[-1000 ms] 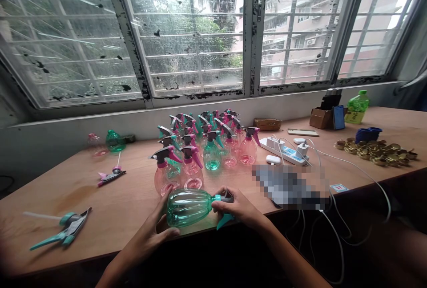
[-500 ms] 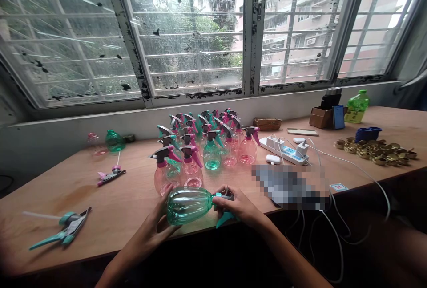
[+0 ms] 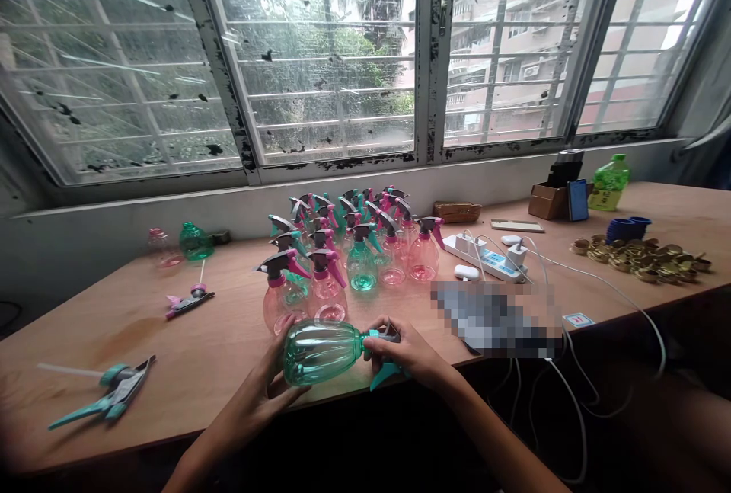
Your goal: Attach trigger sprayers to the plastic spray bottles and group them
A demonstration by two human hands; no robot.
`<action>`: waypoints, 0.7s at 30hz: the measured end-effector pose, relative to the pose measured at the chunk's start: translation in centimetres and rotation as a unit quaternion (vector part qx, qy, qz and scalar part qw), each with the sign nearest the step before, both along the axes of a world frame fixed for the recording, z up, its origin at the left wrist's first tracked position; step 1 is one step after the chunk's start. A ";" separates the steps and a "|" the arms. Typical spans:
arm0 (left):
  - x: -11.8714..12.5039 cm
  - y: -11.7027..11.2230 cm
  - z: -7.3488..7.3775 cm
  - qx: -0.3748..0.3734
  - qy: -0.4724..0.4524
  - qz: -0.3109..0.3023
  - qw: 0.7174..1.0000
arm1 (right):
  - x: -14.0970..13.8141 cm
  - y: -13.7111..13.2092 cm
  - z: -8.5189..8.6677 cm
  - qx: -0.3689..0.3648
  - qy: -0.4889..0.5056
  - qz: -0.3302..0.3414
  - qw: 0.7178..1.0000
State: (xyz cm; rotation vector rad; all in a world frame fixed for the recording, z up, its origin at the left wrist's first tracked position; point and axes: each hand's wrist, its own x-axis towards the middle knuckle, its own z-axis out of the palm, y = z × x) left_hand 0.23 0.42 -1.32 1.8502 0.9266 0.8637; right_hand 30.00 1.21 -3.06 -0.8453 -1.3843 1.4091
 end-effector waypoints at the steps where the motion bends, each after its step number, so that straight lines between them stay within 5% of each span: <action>1: 0.0 0.0 -0.1 -0.008 -0.010 -0.004 1.000 | 0.0 0.0 0.0 0.000 -0.002 -0.002 1.000; 7: 0.2 -0.3 0.4 -0.061 -0.041 -0.015 0.997 | 0.1 -0.1 0.1 -0.003 -0.008 -0.002 1.000; 16: 0.0 0.0 -0.2 -0.006 -0.014 -0.014 1.000 | 0.1 -0.2 0.2 -0.004 -0.002 0.001 1.000; 21: 0.0 0.0 0.1 -0.041 -0.019 -0.026 0.999 | 0.0 -0.3 0.2 -0.001 -0.012 -0.002 1.000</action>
